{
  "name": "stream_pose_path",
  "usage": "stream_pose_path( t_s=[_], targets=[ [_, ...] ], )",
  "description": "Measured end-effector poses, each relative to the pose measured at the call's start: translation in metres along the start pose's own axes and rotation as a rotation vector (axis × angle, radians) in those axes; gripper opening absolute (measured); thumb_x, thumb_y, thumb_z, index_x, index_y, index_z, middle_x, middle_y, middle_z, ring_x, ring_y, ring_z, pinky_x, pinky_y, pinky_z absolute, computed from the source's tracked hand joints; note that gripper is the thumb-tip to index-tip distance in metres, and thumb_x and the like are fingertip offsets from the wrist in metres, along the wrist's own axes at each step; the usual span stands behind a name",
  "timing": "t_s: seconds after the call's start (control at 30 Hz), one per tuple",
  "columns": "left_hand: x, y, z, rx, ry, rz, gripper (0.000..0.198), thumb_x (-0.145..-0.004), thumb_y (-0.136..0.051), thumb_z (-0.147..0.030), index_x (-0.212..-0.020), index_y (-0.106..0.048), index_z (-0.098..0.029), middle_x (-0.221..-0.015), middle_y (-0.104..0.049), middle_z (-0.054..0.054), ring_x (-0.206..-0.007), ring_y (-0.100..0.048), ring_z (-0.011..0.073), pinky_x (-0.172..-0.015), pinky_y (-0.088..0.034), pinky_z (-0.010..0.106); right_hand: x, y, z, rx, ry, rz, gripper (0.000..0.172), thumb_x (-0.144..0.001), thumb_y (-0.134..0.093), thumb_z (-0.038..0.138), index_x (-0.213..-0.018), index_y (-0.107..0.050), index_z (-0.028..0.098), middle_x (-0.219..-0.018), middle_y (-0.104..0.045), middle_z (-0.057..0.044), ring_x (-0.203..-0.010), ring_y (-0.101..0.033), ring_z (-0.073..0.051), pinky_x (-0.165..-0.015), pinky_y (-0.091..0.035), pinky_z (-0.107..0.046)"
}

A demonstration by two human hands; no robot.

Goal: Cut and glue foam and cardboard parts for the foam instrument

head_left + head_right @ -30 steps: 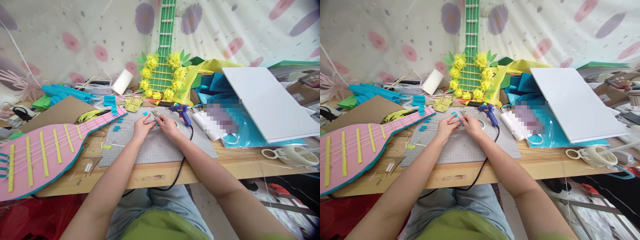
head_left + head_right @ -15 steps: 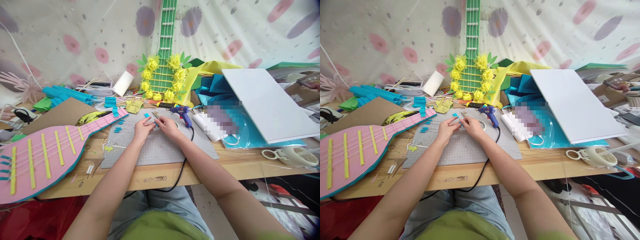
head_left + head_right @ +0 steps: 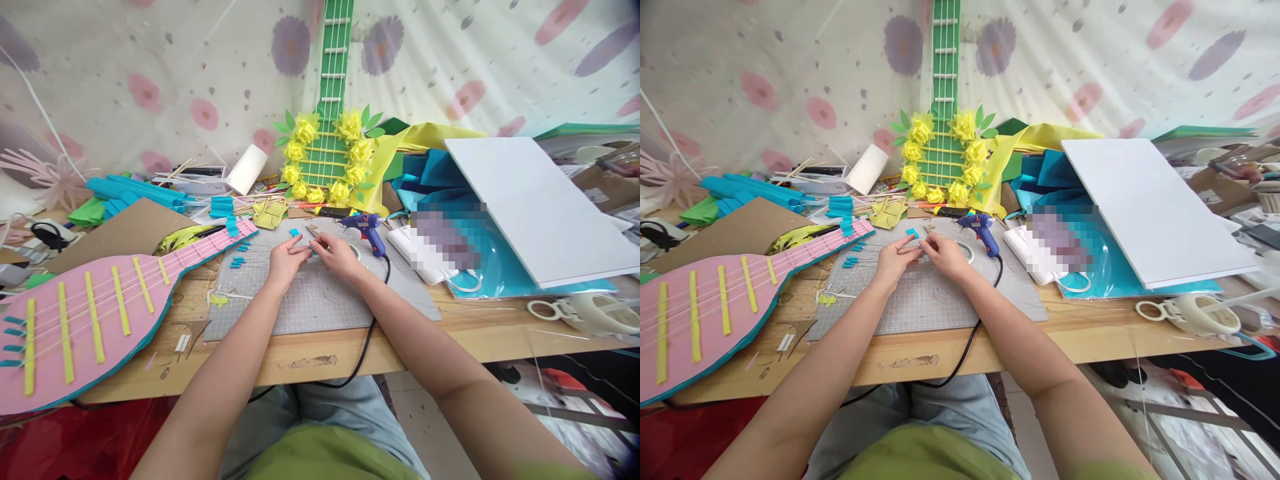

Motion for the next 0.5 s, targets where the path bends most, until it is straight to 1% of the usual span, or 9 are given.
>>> stream_pose_path(
  t_s=[0.17, 0.27, 0.4, 0.5],
  targets=[
    [0.000, -0.002, 0.001, -0.025, -0.004, 0.016, 0.063, -0.049, -0.078, -0.017, -0.109, -0.062, -0.013, -0.067, -0.070, 0.002, -0.058, -0.060, 0.0114, -0.060, -0.050, 0.024, -0.001, 0.001, 0.001, 0.051, 0.024, -0.008, 0.020, -0.082, -0.041, 0.031, -0.067, -0.046, 0.019, -0.063, -0.052, 0.000, -0.057, -0.044, -0.012, -0.057, -0.031, -0.024],
    [0.000, -0.001, 0.000, -0.023, 0.002, 0.010, 0.061, -0.050, -0.078, -0.016, -0.108, -0.062, -0.013, -0.069, -0.070, 0.003, -0.059, -0.061, 0.0118, -0.060, -0.050, 0.024, 0.000, 0.002, 0.004, 0.059, 0.048, -0.012, 0.019, -0.082, -0.042, 0.031, -0.069, -0.046, 0.019, -0.066, -0.054, -0.001, -0.060, -0.046, -0.012, -0.058, -0.032, -0.024],
    [-0.001, 0.005, -0.004, 0.003, -0.009, -0.026, 0.054, -0.052, -0.077, -0.017, -0.104, -0.064, -0.013, -0.072, -0.070, 0.004, -0.062, -0.062, 0.0124, -0.062, -0.050, 0.024, 0.000, 0.000, 0.005, -0.013, 0.039, 0.008, 0.023, -0.084, -0.041, 0.038, -0.073, -0.049, 0.019, -0.068, -0.056, -0.002, -0.061, -0.048, -0.013, -0.058, -0.034, -0.024],
    [-0.002, 0.009, -0.007, 0.018, -0.032, -0.048, 0.053, -0.052, -0.076, -0.017, -0.103, -0.065, -0.014, -0.072, -0.070, 0.004, -0.064, -0.062, 0.0123, -0.061, -0.050, 0.023, 0.001, -0.003, 0.002, -0.096, 0.013, 0.010, 0.022, -0.083, -0.044, 0.038, -0.075, -0.050, 0.019, -0.067, -0.056, -0.001, -0.060, -0.050, -0.012, -0.058, -0.036, -0.024]
  ],
)
Point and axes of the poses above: each hand's wrist, its own x-axis away from the middle knuckle, its own y-axis out of the back of the hand, z = x × y, the point moved 10 cm from there along -x, towards the middle knuckle
